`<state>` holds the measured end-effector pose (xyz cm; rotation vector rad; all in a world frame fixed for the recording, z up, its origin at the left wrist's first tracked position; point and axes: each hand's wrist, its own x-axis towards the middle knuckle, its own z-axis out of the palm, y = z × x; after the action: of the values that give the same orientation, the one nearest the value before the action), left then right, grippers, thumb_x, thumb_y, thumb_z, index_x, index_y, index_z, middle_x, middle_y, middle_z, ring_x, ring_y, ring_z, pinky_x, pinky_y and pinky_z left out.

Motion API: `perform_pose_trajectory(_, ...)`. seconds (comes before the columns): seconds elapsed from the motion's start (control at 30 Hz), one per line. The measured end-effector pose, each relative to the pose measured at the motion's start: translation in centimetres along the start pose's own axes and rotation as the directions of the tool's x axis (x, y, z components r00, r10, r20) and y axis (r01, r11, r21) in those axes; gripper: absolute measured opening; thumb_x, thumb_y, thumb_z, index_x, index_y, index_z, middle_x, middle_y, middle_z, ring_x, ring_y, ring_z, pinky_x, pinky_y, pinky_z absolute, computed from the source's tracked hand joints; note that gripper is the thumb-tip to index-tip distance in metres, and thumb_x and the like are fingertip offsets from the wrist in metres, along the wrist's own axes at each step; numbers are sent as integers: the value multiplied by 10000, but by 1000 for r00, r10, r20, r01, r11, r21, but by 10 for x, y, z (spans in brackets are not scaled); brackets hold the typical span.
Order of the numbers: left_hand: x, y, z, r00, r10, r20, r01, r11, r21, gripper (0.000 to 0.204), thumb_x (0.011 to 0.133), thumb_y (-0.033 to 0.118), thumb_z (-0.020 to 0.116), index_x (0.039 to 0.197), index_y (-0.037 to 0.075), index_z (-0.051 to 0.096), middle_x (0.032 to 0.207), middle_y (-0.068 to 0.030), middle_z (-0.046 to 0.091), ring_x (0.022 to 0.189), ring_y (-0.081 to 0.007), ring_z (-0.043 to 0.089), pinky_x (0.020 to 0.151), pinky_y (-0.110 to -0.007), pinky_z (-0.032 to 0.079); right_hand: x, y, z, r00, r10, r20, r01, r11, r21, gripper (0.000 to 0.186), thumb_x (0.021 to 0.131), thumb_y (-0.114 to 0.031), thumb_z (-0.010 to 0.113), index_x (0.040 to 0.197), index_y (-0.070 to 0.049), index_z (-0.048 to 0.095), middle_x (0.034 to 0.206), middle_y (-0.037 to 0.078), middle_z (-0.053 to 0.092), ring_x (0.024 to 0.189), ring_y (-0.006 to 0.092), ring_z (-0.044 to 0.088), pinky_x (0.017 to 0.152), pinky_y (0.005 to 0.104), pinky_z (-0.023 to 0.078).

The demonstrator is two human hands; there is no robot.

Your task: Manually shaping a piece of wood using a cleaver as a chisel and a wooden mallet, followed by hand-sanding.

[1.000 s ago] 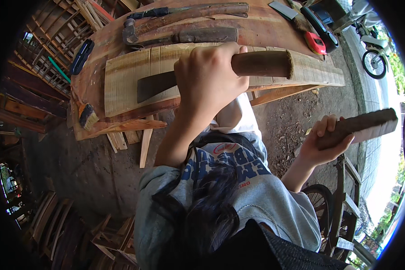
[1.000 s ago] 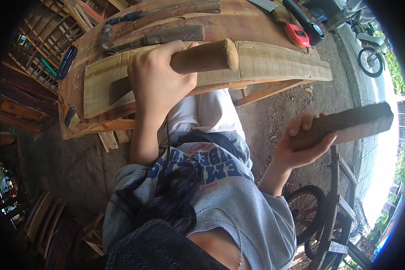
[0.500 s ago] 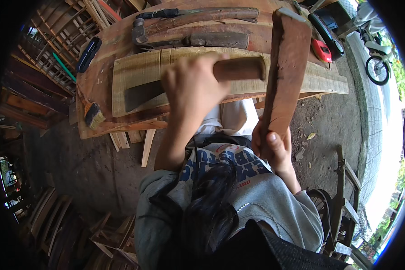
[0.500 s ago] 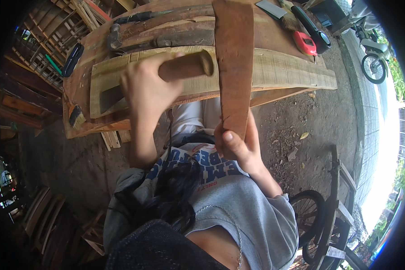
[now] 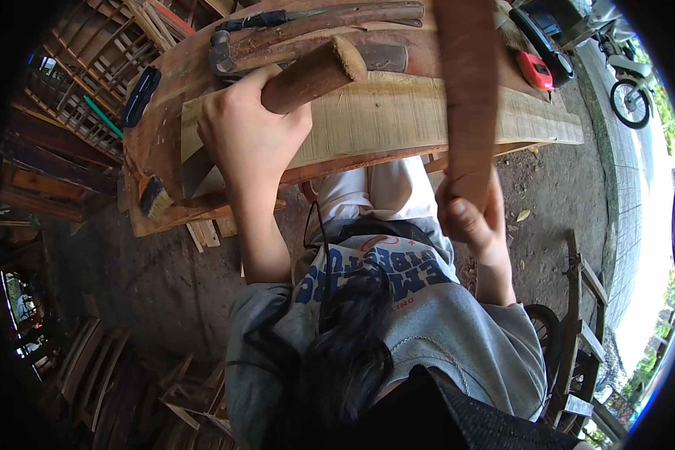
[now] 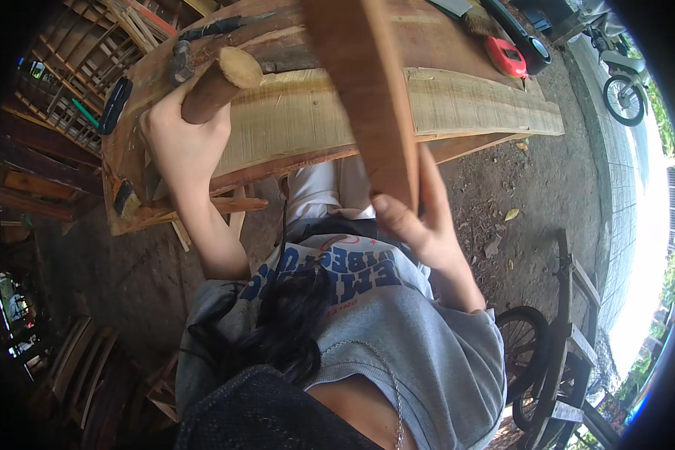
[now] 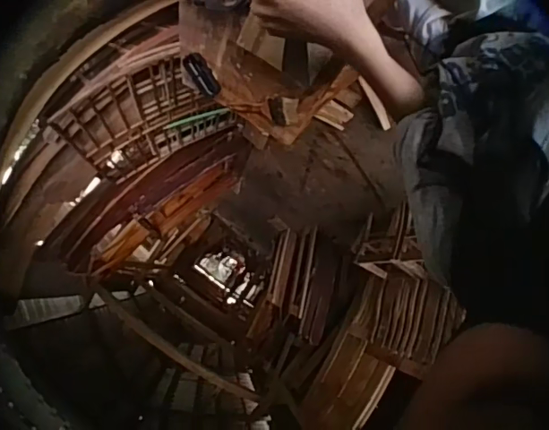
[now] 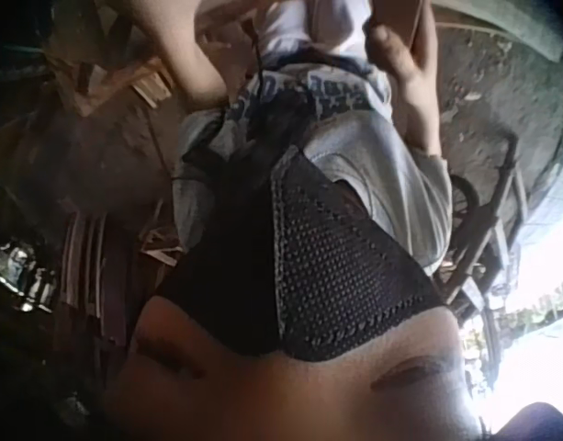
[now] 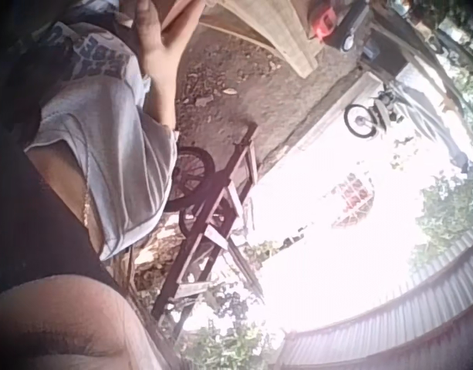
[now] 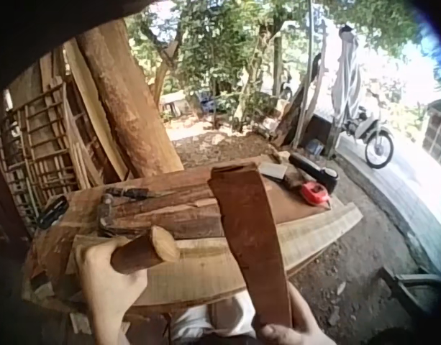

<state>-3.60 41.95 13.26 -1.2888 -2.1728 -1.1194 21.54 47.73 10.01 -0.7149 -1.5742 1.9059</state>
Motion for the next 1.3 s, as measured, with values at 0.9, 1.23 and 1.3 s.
perform_pose_trajectory(0.9, 1, 148, 112, 918, 308, 251, -210, 912, -352, 108, 594, 191, 663, 668, 112, 657, 583, -120, 602, 571, -292, 632, 541, -406, 508, -23, -44, -112, 533, -498, -684, 580, 803, -132, 471, 892, -383, 474, 1148, 9, 423, 724, 75, 445, 519, 124, 410, 424, 223, 315)
perform_pose_trajectory(1.23, 6, 145, 104, 943, 188, 276, -102, 949, -299, 122, 584, 175, 667, 684, 106, 672, 591, -133, 606, 579, -316, 629, 559, -419, 504, -19, -33, -86, 856, -268, -441, 190, 958, -214, 462, 908, -392, 442, 1117, 21, 456, 693, 79, 461, 453, 104, 386, 367, 208, 256)
perform_pose_trajectory(1.3, 6, 145, 102, 950, 181, 256, -99, 948, -304, 128, 579, 174, 670, 684, 101, 672, 593, -138, 605, 577, -320, 626, 558, -421, 503, -26, -42, -105, 752, -342, -564, 313, 938, -150, 465, 878, -366, 495, 1102, 38, 446, 689, 94, 486, 466, 116, 428, 360, 202, 296)
